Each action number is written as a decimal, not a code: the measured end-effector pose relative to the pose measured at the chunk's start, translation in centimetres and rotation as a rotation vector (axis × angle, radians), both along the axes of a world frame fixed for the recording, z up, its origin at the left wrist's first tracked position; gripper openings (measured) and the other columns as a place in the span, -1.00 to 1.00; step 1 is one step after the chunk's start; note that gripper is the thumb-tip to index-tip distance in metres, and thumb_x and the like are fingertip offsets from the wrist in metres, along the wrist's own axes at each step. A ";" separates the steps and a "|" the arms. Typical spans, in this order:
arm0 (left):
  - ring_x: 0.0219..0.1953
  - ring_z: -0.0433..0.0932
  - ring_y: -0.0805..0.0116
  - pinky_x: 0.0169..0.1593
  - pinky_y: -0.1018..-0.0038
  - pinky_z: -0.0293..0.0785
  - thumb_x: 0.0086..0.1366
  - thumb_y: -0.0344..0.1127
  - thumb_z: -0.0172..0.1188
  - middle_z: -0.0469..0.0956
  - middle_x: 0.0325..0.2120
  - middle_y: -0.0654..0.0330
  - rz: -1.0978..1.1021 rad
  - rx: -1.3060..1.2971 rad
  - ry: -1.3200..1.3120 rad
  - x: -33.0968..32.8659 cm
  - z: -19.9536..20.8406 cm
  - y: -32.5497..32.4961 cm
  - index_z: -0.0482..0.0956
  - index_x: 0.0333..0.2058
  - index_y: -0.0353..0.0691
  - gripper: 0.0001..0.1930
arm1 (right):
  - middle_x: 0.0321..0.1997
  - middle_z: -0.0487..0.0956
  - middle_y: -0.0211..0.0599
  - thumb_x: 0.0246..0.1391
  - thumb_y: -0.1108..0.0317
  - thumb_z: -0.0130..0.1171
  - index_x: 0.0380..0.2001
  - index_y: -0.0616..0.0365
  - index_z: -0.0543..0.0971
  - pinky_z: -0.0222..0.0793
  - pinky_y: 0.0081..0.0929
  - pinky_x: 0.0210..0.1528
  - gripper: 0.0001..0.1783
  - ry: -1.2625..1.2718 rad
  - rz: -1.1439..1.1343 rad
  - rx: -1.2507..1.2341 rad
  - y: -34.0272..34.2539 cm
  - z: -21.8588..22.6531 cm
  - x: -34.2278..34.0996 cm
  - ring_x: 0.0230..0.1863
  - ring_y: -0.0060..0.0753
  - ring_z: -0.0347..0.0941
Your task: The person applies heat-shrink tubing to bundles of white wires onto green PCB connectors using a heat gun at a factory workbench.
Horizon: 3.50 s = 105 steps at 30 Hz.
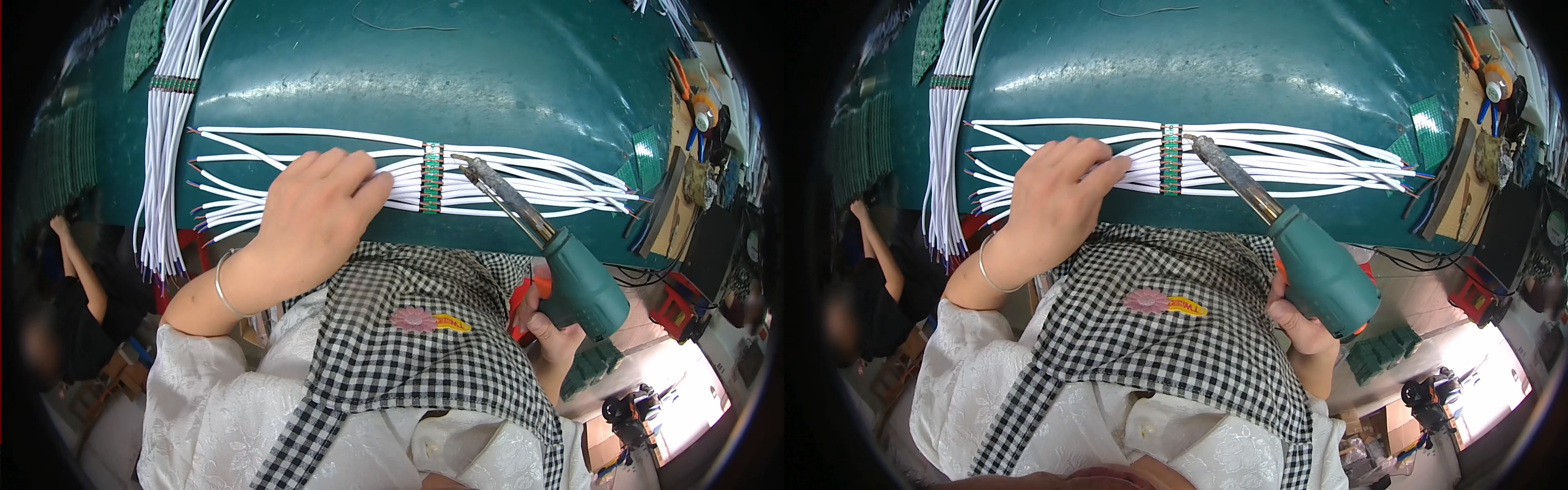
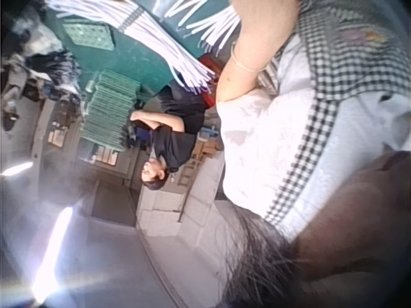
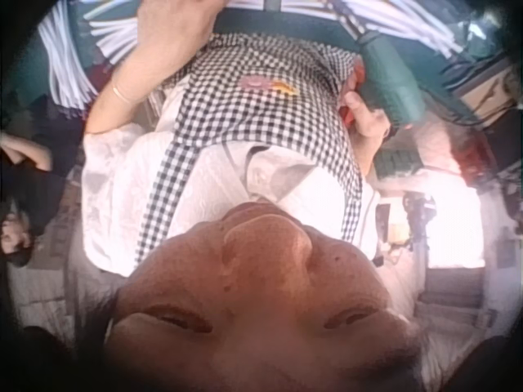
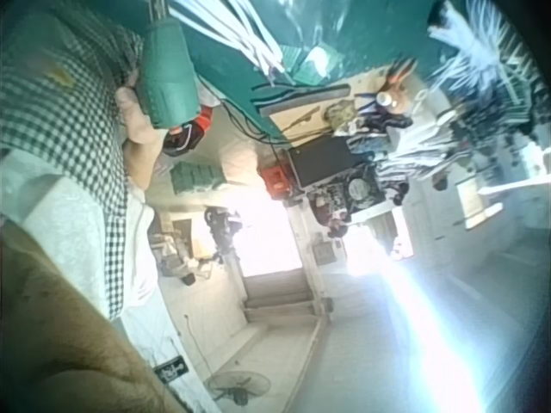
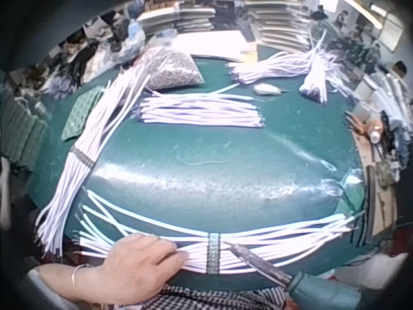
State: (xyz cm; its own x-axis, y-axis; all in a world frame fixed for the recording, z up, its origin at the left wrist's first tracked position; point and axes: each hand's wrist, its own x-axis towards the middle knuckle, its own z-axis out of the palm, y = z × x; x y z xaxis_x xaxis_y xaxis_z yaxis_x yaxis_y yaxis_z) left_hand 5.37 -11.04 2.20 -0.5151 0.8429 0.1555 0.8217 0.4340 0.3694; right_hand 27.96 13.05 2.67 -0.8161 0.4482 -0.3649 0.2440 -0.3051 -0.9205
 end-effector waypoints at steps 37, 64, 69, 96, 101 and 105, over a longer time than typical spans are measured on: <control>-0.42 0.51 0.24 -0.28 0.36 0.48 0.04 -0.59 0.18 0.50 -0.44 0.22 -0.066 0.140 -0.058 -1.4 -2.6 1.4 0.70 -0.10 -0.10 -0.58 | -0.33 0.55 -0.30 -0.06 0.49 0.43 0.04 0.39 0.49 0.39 -0.55 -0.34 -0.44 -0.005 0.244 -0.022 0.9 -0.8 1.1 -0.39 -0.51 0.45; -0.43 0.39 0.23 -0.33 0.34 0.31 0.04 -0.57 0.22 0.44 -0.41 0.19 -0.114 0.160 -0.023 -0.6 -2.8 1.8 0.63 -0.05 -0.21 -0.57 | -0.28 0.53 -0.32 -0.04 0.59 0.35 -0.14 0.27 0.55 0.37 -0.48 -0.27 -0.66 -0.012 0.296 0.022 0.7 -1.0 0.4 -0.30 -0.46 0.44; -0.43 0.38 0.24 -0.31 0.33 0.28 0.04 -0.57 0.23 0.41 -0.40 0.19 -0.109 0.160 -0.014 -0.3 -2.9 1.9 0.61 -0.04 -0.23 -0.57 | -0.28 0.55 -0.34 -0.03 0.58 0.36 -0.18 0.26 0.57 0.37 -0.47 -0.27 -0.69 -0.068 0.268 0.032 0.4 -0.7 0.4 -0.32 -0.46 0.43; -0.40 0.42 0.27 -0.25 0.34 0.30 0.04 -0.55 0.22 0.42 -0.39 0.19 -0.089 0.078 0.061 -0.1 -1.6 2.0 0.61 -0.09 -0.21 -0.61 | -0.50 0.50 -0.28 -0.05 0.43 0.48 0.22 0.47 0.37 0.35 -0.60 -0.46 -0.22 0.082 0.092 -0.093 0.6 -0.3 0.5 -0.54 -0.49 0.42; -0.45 0.55 0.20 -0.39 0.32 0.44 0.06 -0.50 0.27 0.53 -0.42 0.20 0.120 0.028 0.003 0.7 -0.6 0.2 0.62 -0.31 -0.18 -0.82 | -0.49 0.50 -0.28 -0.04 0.45 0.46 0.22 0.48 0.37 0.35 -0.59 -0.46 -0.23 0.095 0.086 -0.086 0.7 -0.3 0.5 -0.53 -0.49 0.42; -0.48 0.59 0.17 -0.48 0.24 0.48 0.15 -0.36 0.29 0.50 -0.47 0.21 0.204 -0.179 -0.077 0.5 0.2 -0.6 0.59 -0.40 -0.17 -0.92 | -0.48 0.52 -0.25 -0.05 0.46 0.46 0.21 0.48 0.37 0.37 -0.59 -0.46 -0.23 0.110 0.097 -0.100 0.8 -0.4 0.5 -0.53 -0.48 0.43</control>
State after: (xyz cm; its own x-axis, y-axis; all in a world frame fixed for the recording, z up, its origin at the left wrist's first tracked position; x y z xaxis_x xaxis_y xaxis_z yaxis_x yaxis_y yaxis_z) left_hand 5.92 -11.61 2.44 -0.6812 0.7314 -0.0327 0.6833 0.6511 0.3303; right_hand 28.46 13.89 2.23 -0.8911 0.3313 -0.3100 0.1765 -0.3761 -0.9096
